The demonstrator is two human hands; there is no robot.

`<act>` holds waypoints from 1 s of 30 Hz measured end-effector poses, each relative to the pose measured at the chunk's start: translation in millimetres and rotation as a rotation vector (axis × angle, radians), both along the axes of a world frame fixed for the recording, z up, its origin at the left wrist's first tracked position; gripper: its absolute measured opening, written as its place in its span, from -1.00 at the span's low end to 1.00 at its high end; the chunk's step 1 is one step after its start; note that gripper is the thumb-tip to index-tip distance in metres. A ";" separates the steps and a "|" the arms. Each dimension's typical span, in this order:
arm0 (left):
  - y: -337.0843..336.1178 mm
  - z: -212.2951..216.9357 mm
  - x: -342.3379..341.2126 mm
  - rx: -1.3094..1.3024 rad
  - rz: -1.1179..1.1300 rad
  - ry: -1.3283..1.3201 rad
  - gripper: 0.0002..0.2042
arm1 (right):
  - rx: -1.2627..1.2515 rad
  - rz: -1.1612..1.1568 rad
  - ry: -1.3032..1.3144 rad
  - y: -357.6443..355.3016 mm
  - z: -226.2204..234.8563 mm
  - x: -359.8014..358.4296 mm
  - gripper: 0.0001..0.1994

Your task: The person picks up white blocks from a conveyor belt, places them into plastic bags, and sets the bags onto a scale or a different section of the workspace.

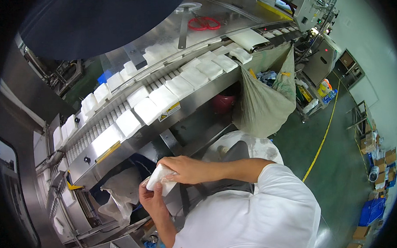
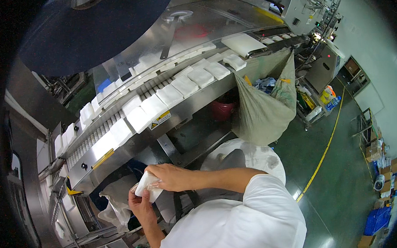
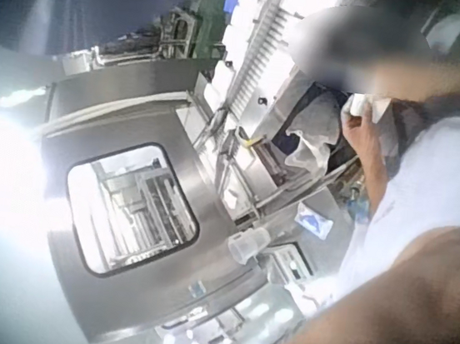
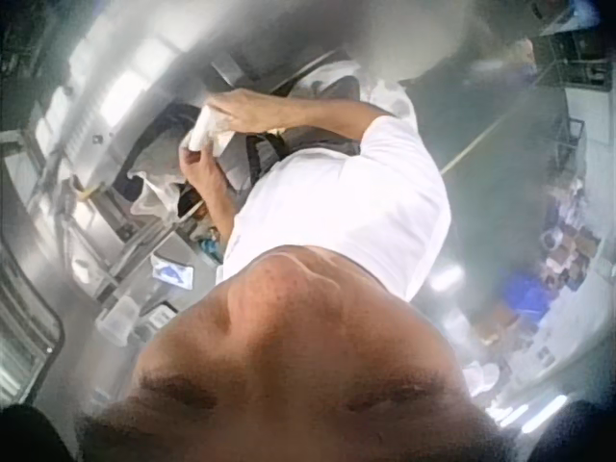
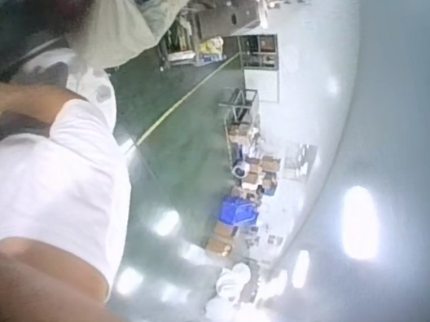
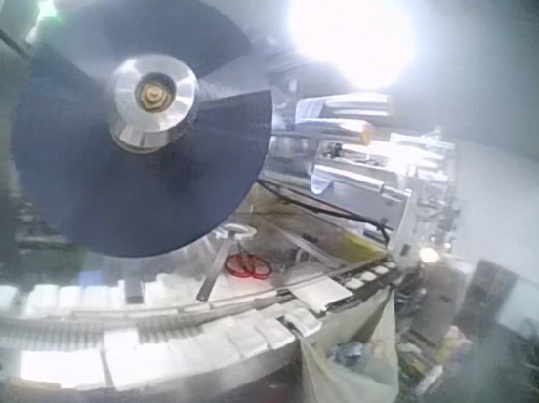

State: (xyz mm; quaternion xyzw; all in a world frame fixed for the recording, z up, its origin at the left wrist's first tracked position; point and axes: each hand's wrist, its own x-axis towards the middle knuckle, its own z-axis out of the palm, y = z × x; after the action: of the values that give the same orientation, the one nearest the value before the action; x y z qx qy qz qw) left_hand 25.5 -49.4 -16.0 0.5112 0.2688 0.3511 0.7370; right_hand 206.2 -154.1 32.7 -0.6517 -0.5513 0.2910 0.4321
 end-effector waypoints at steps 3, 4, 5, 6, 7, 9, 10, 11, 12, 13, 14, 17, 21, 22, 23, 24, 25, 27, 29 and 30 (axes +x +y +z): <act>-3.8 3.7 -21.5 0.064 0.029 0.091 -0.69 | -0.107 0.001 0.104 1.3 0.3 -11.0 -0.63; 0.0 7.5 -27.2 0.087 0.079 0.120 -0.70 | -0.140 0.047 0.123 8.1 6.2 -10.6 -0.64; 0.6 12.4 -28.2 0.093 0.059 0.201 -0.72 | -0.126 -0.011 0.220 10.3 9.1 -13.6 -0.68; -2.8 10.6 -24.2 0.079 0.080 0.284 -0.73 | -0.133 -0.028 0.317 6.4 2.4 -13.6 -0.71; -3.1 -1.3 -12.5 0.154 0.067 0.303 -0.72 | 0.001 -0.048 0.367 0.3 -28.6 -3.0 -0.72; -19.1 0.2 -11.2 0.172 0.016 0.148 -0.72 | 0.018 -0.075 0.378 -18.3 -36.5 -7.2 -0.72; -26.4 1.5 -12.5 0.104 -0.037 0.096 -0.72 | 0.018 -0.113 0.399 -29.3 -31.7 -14.2 -0.75; -31.6 -4.5 -20.9 0.156 -0.043 0.083 -0.72 | 0.022 -0.122 0.425 -37.5 -36.9 -23.1 -0.76; -39.0 -9.3 -22.8 0.116 -0.081 0.000 -0.72 | -0.008 -0.146 0.370 -47.9 -40.6 -26.6 -0.75; -44.6 -13.7 -29.8 0.112 -0.067 -0.007 -0.73 | 0.005 -0.125 0.355 -53.1 -44.3 -32.9 -0.74; -46.4 -12.3 -30.2 0.094 -0.064 0.006 -0.74 | 0.005 -0.117 0.359 -52.7 -44.7 -33.4 -0.74; -41.1 -12.6 -36.9 0.056 -0.030 0.068 -0.72 | 0.014 -0.084 0.399 -40.7 -40.5 -37.8 -0.77; -38.0 -8.9 -48.3 -0.013 -0.037 -0.031 -0.61 | -0.036 -0.101 0.425 -33.5 -36.8 -46.5 -0.79; -37.1 -9.0 -52.2 -0.008 -0.051 -0.041 -0.59 | -0.041 -0.113 0.434 -31.4 -40.9 -48.9 -0.78; -33.5 -6.5 -51.0 0.006 -0.063 -0.059 -0.57 | -0.039 -0.122 0.437 -27.5 -41.2 -46.6 -0.77; -31.1 -4.7 -50.7 0.002 -0.068 -0.051 -0.56 | -0.036 -0.130 0.437 -25.3 -41.1 -45.6 -0.77; -30.4 -4.0 -51.1 0.000 -0.069 -0.042 -0.55 | -0.034 -0.134 0.438 -24.1 -42.0 -45.7 -0.77; -26.5 -15.9 -51.5 0.049 -0.074 -0.066 -0.52 | -0.036 -0.142 0.422 -22.6 -42.4 -51.8 -0.78; -22.5 -28.5 -50.6 0.118 -0.047 -0.028 -0.54 | -0.076 -0.148 0.363 -23.5 -48.9 -48.1 -0.79; -19.2 -29.0 -53.5 0.155 -0.019 -0.013 -0.55 | -0.095 -0.137 0.327 -21.5 -50.9 -49.1 -0.79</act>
State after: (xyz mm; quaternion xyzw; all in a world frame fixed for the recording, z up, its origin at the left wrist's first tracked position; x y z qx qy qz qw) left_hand -28.1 -68.6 -45.0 0.5669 0.2313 0.3671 0.7003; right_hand 157.1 -175.6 -18.3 -0.6515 -0.4137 0.3887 0.5033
